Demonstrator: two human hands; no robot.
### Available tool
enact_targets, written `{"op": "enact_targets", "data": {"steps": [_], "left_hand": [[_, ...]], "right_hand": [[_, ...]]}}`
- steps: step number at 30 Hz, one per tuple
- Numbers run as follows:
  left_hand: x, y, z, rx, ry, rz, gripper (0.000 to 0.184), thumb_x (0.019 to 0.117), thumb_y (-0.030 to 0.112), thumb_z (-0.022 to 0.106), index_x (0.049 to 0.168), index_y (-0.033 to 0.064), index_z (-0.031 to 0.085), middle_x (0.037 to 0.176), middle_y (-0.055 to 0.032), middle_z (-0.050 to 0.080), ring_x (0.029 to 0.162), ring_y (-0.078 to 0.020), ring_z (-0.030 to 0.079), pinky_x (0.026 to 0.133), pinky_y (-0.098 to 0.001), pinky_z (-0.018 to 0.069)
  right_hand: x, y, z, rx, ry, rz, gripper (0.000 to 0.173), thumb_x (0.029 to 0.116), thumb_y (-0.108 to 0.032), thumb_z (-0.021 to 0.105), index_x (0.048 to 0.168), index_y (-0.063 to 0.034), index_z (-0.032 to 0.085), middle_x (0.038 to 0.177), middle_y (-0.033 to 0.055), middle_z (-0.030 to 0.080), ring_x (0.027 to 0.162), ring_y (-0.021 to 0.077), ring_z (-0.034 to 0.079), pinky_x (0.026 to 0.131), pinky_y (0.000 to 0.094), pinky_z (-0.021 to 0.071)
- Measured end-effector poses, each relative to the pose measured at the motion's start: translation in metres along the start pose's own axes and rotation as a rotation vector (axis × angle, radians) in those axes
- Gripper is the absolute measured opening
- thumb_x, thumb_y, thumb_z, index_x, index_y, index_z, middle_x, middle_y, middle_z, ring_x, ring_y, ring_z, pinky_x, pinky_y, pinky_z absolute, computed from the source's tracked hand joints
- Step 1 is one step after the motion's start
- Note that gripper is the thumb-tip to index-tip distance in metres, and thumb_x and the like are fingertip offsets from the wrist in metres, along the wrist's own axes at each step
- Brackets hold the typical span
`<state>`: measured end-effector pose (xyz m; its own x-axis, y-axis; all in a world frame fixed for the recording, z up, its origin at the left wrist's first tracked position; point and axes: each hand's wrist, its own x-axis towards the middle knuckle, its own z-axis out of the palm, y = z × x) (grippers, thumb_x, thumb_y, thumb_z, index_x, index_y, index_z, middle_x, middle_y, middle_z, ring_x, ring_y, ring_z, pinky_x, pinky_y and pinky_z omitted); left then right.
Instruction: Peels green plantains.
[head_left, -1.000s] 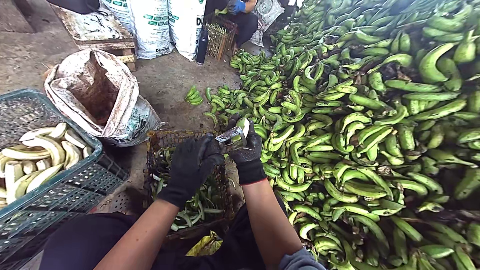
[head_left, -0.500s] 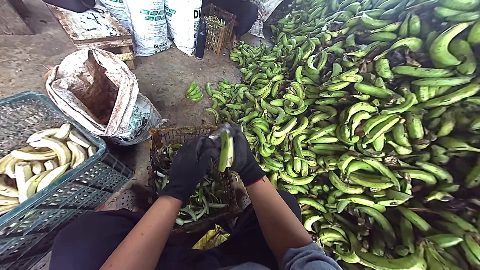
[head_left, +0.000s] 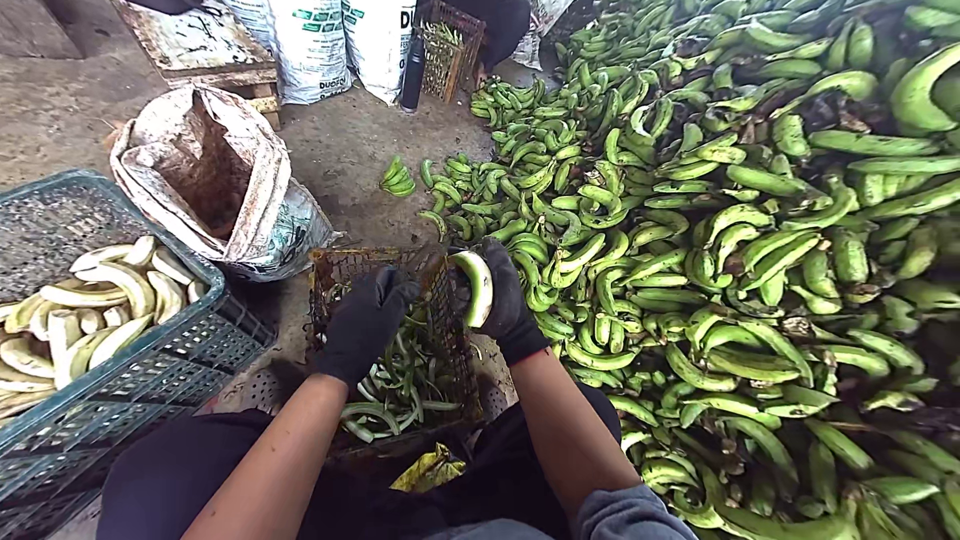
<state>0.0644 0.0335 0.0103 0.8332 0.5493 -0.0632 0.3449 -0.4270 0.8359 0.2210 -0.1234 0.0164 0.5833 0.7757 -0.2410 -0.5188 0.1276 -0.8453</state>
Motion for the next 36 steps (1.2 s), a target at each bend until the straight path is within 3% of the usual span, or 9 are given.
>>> {"op": "enact_targets", "data": {"steps": [3,8,13,16,20,22,26,32,36], "left_hand": [[-0.009,0.001,0.007,0.29,0.02,0.306,0.06,0.0993,0.056,0.053,0.141,0.0135,0.06,0.125,-0.0173,0.066,0.112,-0.0363,0.066,0.092,-0.0606,0.0532],[-0.017,-0.002,0.026,0.478,0.168,0.677,0.058,0.0964,0.057,0.056,0.135,0.0151,0.068,0.11,-0.018,0.07,0.099,-0.0386,0.068,0.081,-0.0568,0.0553],[-0.015,0.013,0.029,0.284,-0.076,0.237,0.053,0.0998,0.044,0.061,0.144,0.0158,0.058,0.125,-0.0181,0.064,0.113,-0.0376,0.064,0.092,-0.0603,0.0527],[-0.005,0.011,0.024,-0.002,-0.075,-0.029,0.044,0.1023,0.048,0.058,0.135,0.0185,0.059,0.109,-0.0123,0.068,0.094,-0.0291,0.068,0.082,-0.0568,0.0554],[0.006,-0.015,0.021,-0.26,-0.039,-0.264,0.043,0.1052,0.052,0.051,0.132,0.0189,0.058,0.104,-0.0112,0.068,0.087,-0.0255,0.067,0.079,-0.051,0.0564],[0.007,-0.019,0.018,-0.249,-0.025,-0.277,0.037,0.108,0.043,0.049,0.133,0.0168,0.058,0.104,-0.0117,0.068,0.086,-0.0253,0.067,0.079,-0.0498,0.0559],[-0.004,-0.006,0.005,-0.143,-0.067,-0.143,0.044,0.1008,0.054,0.058,0.132,0.0223,0.059,0.096,-0.0067,0.067,0.081,-0.0223,0.063,0.073,-0.0493,0.0529],[-0.022,0.006,0.005,0.09,-0.3,0.356,0.057,0.0953,0.063,0.058,0.133,0.021,0.065,0.118,-0.0017,0.069,0.107,-0.0163,0.066,0.094,-0.0468,0.0552],[-0.021,0.011,0.021,0.196,-0.296,0.289,0.057,0.0997,0.058,0.053,0.138,0.0175,0.062,0.128,-0.0084,0.066,0.118,-0.0254,0.064,0.101,-0.0534,0.0509]], "right_hand": [[0.002,-0.006,-0.006,0.191,0.034,-0.015,0.047,0.1032,-0.054,0.037,0.103,-0.0156,0.065,0.077,0.0008,0.064,0.06,0.0099,0.061,0.053,0.0275,0.0548],[0.008,-0.005,-0.021,0.425,-0.009,0.104,0.043,0.1016,-0.047,0.041,0.103,-0.0096,0.062,0.073,0.0011,0.057,0.052,0.0089,0.056,0.048,0.0217,0.0511],[-0.002,0.004,0.008,0.103,0.13,0.059,0.041,0.1048,-0.044,0.036,0.099,-0.0135,0.063,0.077,0.0025,0.065,0.063,0.0125,0.064,0.056,0.0314,0.0563],[-0.008,0.016,0.012,-0.088,-0.042,-0.105,0.037,0.1087,-0.039,0.033,0.109,-0.018,0.064,0.086,-0.0013,0.066,0.073,0.0086,0.064,0.065,0.029,0.0574],[-0.01,0.016,0.016,-0.066,-0.041,-0.048,0.035,0.1039,-0.041,0.04,0.117,-0.0183,0.063,0.08,0.0005,0.063,0.058,0.0089,0.058,0.05,0.0266,0.0532],[-0.008,0.01,0.009,0.022,-0.025,0.019,0.038,0.1013,-0.045,0.039,0.117,-0.019,0.062,0.079,0.0005,0.061,0.054,0.0091,0.056,0.047,0.0255,0.051],[0.001,-0.005,-0.015,0.231,-0.09,0.081,0.048,0.1012,-0.053,0.04,0.11,-0.0134,0.064,0.079,0.0031,0.062,0.053,0.0102,0.057,0.045,0.0233,0.0498],[0.003,-0.006,-0.03,0.255,-0.169,0.15,0.038,0.1012,-0.044,0.042,0.102,-0.0131,0.064,0.074,0.0007,0.061,0.053,0.008,0.056,0.046,0.0238,0.0507],[0.002,0.005,-0.012,0.22,-0.114,0.129,0.035,0.1039,-0.033,0.037,0.094,-0.0105,0.063,0.071,0.002,0.063,0.055,0.0088,0.059,0.05,0.0239,0.0528]]}}
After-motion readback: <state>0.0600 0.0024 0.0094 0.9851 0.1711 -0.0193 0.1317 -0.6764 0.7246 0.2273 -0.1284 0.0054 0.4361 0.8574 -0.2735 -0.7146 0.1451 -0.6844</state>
